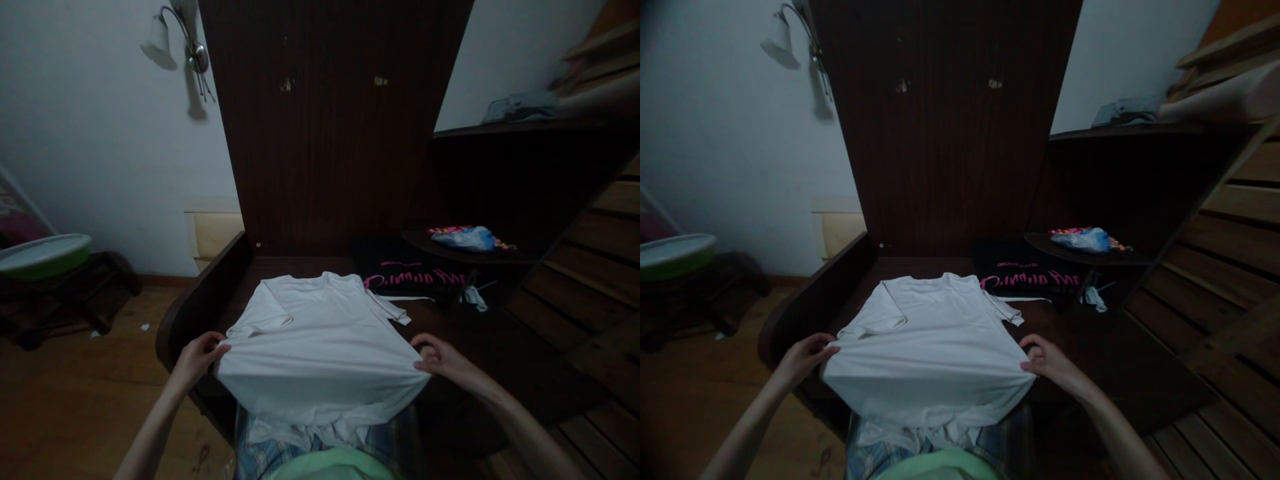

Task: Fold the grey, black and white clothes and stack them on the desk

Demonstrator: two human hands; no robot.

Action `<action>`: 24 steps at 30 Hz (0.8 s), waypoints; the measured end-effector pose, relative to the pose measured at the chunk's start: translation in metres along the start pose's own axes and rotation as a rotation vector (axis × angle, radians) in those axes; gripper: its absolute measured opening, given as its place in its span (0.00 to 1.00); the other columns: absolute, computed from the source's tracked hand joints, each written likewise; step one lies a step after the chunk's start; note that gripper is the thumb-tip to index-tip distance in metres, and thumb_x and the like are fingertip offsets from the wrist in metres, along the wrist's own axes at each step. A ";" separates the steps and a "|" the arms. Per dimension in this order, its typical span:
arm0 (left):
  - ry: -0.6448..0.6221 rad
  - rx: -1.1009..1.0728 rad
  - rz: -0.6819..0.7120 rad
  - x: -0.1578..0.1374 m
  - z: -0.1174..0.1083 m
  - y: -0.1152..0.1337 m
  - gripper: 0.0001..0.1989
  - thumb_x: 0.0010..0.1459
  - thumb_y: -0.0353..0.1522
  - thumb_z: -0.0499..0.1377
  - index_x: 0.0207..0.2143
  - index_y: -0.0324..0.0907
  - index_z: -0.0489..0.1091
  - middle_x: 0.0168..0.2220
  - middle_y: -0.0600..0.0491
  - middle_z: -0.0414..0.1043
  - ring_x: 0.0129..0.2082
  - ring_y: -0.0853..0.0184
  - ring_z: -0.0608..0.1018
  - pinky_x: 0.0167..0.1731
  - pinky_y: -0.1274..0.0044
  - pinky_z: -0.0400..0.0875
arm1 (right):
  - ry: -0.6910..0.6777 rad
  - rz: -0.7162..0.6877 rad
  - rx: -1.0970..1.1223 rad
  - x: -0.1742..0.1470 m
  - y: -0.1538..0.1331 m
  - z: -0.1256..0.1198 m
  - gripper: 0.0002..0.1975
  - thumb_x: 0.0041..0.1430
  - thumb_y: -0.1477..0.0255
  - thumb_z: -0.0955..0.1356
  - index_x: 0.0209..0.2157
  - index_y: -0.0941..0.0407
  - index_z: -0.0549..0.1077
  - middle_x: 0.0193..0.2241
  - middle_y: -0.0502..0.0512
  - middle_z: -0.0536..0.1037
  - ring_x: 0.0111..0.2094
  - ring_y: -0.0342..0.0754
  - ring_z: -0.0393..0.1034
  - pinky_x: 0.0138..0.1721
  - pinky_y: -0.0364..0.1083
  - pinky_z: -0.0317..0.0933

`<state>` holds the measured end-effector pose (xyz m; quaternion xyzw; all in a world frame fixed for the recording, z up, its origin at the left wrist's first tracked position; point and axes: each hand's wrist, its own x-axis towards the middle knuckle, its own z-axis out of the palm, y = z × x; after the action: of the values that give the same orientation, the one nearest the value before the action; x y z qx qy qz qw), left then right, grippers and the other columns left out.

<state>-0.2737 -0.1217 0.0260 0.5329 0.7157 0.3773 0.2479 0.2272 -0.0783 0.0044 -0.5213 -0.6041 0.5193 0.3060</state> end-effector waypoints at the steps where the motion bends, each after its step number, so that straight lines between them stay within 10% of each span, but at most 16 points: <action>1: 0.004 0.029 -0.001 -0.001 -0.003 -0.001 0.20 0.32 0.48 0.59 0.24 0.41 0.69 0.14 0.59 0.63 0.14 0.72 0.65 0.13 0.82 0.54 | 0.015 -0.005 -0.013 0.000 0.000 0.000 0.23 0.31 0.60 0.73 0.30 0.55 0.63 0.13 0.39 0.61 0.16 0.38 0.55 0.20 0.39 0.48; 11: -0.010 -0.023 0.091 0.001 0.001 -0.005 0.22 0.37 0.50 0.57 0.28 0.42 0.73 0.33 0.50 0.76 0.36 0.60 0.75 0.34 0.76 0.67 | 0.125 0.037 0.116 0.003 -0.015 0.011 0.24 0.35 0.53 0.70 0.30 0.55 0.65 0.23 0.49 0.71 0.26 0.44 0.67 0.28 0.43 0.59; 18: 0.037 0.003 0.063 0.002 0.010 -0.009 0.26 0.38 0.49 0.57 0.34 0.40 0.69 0.21 0.55 0.70 0.25 0.64 0.73 0.25 0.77 0.67 | 0.133 0.114 0.069 0.013 -0.016 0.024 0.29 0.29 0.57 0.72 0.35 0.54 0.64 0.18 0.43 0.68 0.17 0.41 0.62 0.17 0.40 0.53; 24: 0.069 -0.099 0.085 0.003 0.010 -0.010 0.25 0.35 0.48 0.58 0.33 0.40 0.68 0.24 0.54 0.70 0.27 0.65 0.73 0.27 0.77 0.66 | 0.093 0.018 0.134 0.018 -0.014 0.017 0.26 0.30 0.60 0.73 0.34 0.55 0.66 0.20 0.46 0.72 0.24 0.45 0.69 0.30 0.45 0.60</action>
<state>-0.2733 -0.1178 0.0121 0.5364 0.6810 0.4408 0.2329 0.2025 -0.0655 0.0101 -0.5287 -0.5482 0.5366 0.3634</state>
